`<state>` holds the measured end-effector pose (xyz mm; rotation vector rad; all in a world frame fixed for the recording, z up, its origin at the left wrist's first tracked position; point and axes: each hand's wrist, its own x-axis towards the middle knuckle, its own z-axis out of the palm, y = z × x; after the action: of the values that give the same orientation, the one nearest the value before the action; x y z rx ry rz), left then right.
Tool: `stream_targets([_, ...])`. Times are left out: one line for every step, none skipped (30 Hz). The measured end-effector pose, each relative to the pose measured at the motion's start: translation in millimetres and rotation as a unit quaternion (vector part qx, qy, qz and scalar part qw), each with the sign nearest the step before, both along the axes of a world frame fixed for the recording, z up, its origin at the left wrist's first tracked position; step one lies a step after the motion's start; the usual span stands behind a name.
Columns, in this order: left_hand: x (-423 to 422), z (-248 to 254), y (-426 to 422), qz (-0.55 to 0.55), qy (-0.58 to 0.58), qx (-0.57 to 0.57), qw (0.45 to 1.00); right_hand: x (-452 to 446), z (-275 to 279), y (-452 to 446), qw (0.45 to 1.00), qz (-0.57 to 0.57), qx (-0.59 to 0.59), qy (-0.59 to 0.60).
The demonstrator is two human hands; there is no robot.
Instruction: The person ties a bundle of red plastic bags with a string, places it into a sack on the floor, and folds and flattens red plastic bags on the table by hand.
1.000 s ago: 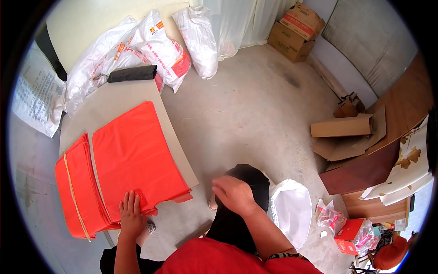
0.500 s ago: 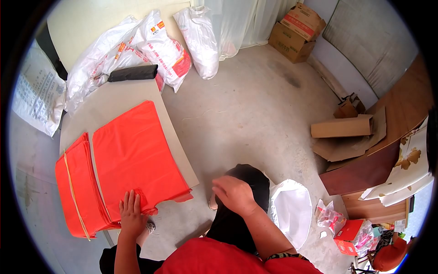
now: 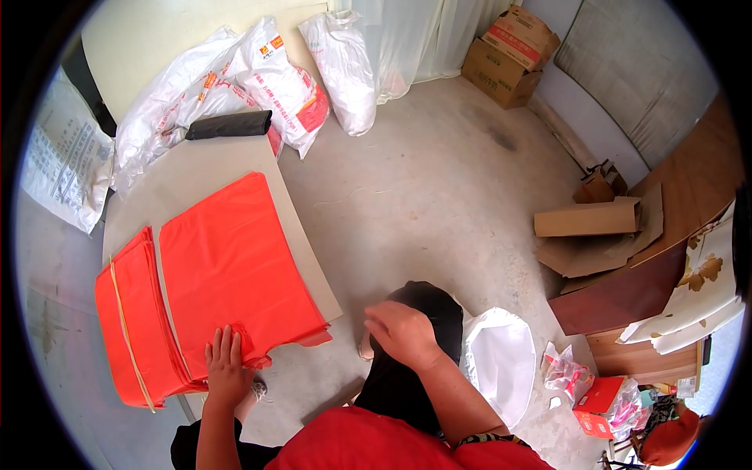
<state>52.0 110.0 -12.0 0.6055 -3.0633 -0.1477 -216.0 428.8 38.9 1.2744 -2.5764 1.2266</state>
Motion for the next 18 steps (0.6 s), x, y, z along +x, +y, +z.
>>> stream_targets([-0.1,0.2,0.3,0.0,0.0,0.001,1.0,0.0,-0.3,0.0,1.0,0.0,-0.002,0.002])
stream_targets([-0.3,0.7,0.5,0.0,0.0,0.002,1.0,0.0,-0.5,-0.1,1.0,0.0,-0.001,0.002])
stream_targets([-0.4,1.4,0.6,0.0,0.0,0.004,1.0,0.2,-0.7,-0.2,1.0,-0.001,0.0,0.002])
stream_targets([-0.3,1.8,0.6,0.0,0.0,0.006,1.0,0.3,-0.9,-0.4,1.0,-0.001,0.0,0.003])
stream_targets([-0.2,1.7,0.5,0.001,0.0,0.006,1.0,0.2,-1.2,-0.5,1.0,0.0,0.001,0.002])
stream_targets([-0.3,1.3,0.4,0.001,0.0,0.007,1.0,0.2,-1.6,-0.6,1.0,0.0,0.002,0.001])
stream_targets([-0.2,0.8,0.2,0.001,0.0,0.007,1.0,0.1,-1.8,-0.7,1.0,0.0,0.003,0.001])
stream_targets([-0.1,-0.3,-0.2,0.0,0.001,0.003,1.0,0.2,-1.9,-0.9,1.0,0.0,0.006,0.0])
stream_targets([0.1,-2.0,-0.6,0.0,0.002,0.0,1.0,0.2,-2.0,-1.0,1.0,-0.001,0.009,-0.001])
stream_targets([0.2,-3.1,-0.8,0.0,0.003,-0.004,1.0,0.2,-2.2,-1.1,1.0,-0.001,0.013,-0.002])
stream_targets([0.2,-3.1,-0.6,0.0,0.003,-0.004,1.0,0.4,-2.9,-1.5,1.0,-0.001,0.009,-0.001])
stream_targets([0.1,-2.6,-0.1,0.001,0.003,-0.004,1.0,0.8,-3.8,-2.2,1.0,-0.001,0.006,0.0])
stream_targets([-0.2,-2.0,0.5,0.002,0.003,-0.004,1.0,1.2,-4.4,-2.7,1.0,-0.001,0.003,0.001])
stream_targets([-0.7,-0.6,1.2,0.003,0.002,-0.001,1.0,1.2,-4.4,-3.1,1.0,0.0,0.003,0.002])
stream_targets([-1.3,1.2,1.9,0.004,0.0,0.002,1.0,1.2,-4.3,-3.6,1.0,0.001,0.003,0.003])
stream_targets([-1.4,2.1,2.1,0.005,-0.001,0.006,1.0,1.3,-4.1,-4.0,1.0,0.003,0.003,0.005])
stream_targets([-1.3,2.1,1.9,0.005,0.0,0.006,1.0,1.7,-4.0,-4.4,1.0,0.003,0.004,0.004])
stream_targets([-1.2,2.1,1.7,0.004,0.001,0.006,1.0,1.8,-3.8,-4.7,1.0,0.003,0.005,0.003])
